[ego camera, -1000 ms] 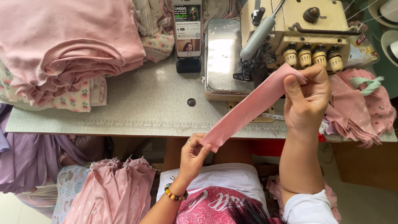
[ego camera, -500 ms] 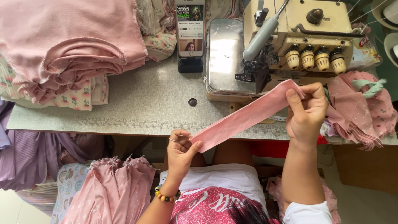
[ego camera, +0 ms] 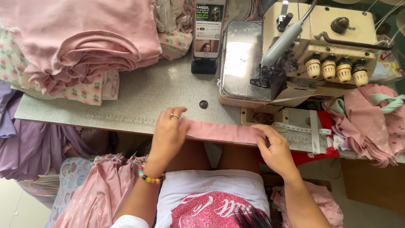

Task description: Folding and aligning pink fabric pieces at a sewing workstation

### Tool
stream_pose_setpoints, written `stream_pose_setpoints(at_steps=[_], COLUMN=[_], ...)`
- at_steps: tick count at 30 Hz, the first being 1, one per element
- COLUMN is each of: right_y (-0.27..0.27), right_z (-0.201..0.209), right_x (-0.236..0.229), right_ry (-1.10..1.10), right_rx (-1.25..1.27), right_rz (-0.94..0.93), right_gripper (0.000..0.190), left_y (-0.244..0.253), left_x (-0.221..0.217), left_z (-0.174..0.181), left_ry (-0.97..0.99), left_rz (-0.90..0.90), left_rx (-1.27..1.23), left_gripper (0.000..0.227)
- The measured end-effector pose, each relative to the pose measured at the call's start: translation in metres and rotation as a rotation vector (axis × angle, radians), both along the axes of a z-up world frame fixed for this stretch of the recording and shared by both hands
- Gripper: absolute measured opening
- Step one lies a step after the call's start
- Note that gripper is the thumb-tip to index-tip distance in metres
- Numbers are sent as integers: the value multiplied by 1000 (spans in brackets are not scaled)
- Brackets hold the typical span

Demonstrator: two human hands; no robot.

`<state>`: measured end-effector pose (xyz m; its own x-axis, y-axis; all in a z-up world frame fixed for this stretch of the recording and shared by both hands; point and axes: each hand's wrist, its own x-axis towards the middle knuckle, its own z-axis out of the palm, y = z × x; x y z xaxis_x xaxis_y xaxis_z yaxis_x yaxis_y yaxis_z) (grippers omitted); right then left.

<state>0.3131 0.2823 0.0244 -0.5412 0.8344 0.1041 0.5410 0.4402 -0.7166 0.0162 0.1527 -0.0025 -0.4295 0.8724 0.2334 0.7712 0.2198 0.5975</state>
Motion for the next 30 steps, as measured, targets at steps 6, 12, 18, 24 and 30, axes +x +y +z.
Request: stream_pose_setpoints(at_steps=[6, 12, 18, 24, 30], right_y=[5, 6, 4, 3, 4], right_z=[-14, -29, -28, -24, -25], right_x=[-7, -7, -9, -10, -7], right_ry=[-13, 39, 77, 85, 55], right_rx=[123, 173, 156, 130, 76], right_rz=[19, -45, -37, -28, -50], right_gripper=[13, 8, 5, 5, 5], left_y=[6, 7, -12, -32, -45], left_x=[81, 78, 47, 20, 9], left_z=[-9, -48, -47, -54, -50], left_ry=[485, 633, 691, 713, 678], left_rz=[-277, -286, -175, -91, -128], left_rx=[233, 280, 382, 451, 490], left_gripper=[62, 44, 41, 37, 21])
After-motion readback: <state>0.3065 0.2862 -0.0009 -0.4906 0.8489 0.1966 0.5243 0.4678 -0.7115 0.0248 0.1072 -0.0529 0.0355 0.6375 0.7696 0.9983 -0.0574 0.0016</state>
